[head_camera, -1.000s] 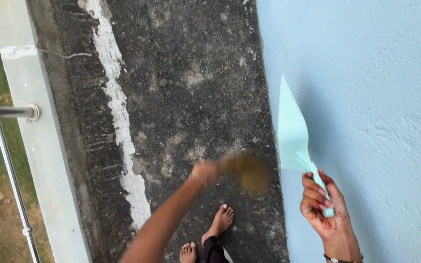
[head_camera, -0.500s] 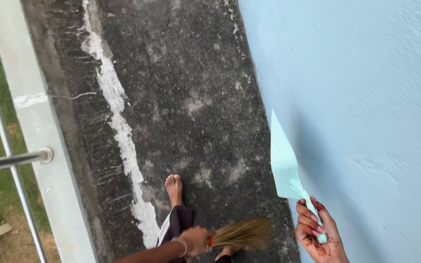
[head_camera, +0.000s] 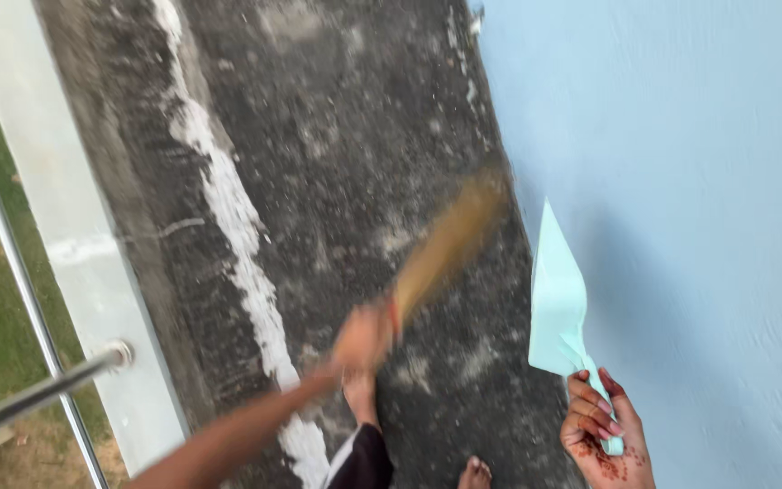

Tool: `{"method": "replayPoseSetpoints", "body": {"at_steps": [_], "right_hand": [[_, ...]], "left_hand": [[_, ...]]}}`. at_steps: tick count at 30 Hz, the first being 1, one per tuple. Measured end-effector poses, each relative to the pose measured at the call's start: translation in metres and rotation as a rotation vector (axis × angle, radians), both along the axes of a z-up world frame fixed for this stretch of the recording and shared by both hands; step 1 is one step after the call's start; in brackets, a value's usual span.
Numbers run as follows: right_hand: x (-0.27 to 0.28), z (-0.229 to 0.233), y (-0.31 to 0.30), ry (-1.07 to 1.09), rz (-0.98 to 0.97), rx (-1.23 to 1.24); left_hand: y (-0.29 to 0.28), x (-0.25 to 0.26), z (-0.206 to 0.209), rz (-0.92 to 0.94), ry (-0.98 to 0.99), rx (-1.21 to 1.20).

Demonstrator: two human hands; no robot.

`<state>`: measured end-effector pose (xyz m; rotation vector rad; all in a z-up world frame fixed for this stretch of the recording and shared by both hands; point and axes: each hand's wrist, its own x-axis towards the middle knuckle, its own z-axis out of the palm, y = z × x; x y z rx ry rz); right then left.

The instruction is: The person sweeps debris on a concrete floor using a small broom and a dustpan, moving across a balcony area.

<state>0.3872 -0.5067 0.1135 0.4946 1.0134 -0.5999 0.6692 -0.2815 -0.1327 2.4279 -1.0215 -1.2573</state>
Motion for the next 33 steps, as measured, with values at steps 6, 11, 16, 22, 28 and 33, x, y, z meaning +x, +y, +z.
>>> {"method": "replayPoseSetpoints", "body": {"at_steps": [6,11,16,22,28,33], "right_hand": [[0.071,0.021,-0.033,-0.060,-0.075,0.017],[0.106,0.029,-0.046,0.020,0.014,-0.020],[0.137,0.026,-0.051,0.013,0.019,0.013],[0.174,0.028,-0.058,-0.058,0.057,-0.022],[0.188,0.035,-0.069,-0.146,0.068,-0.083],[0.189,0.039,-0.073,-0.124,0.124,-0.062]], "left_hand": [[0.090,0.036,0.034,-0.363,0.096,0.260],[-0.064,0.216,-0.001,0.282,-0.233,0.034],[-0.087,0.251,0.052,0.331,-0.202,-0.379],[0.093,0.149,0.140,-0.299,0.394,0.222],[0.075,0.247,0.037,-0.063,0.011,0.485],[-0.087,0.304,0.023,0.809,-0.261,-0.294]]}}
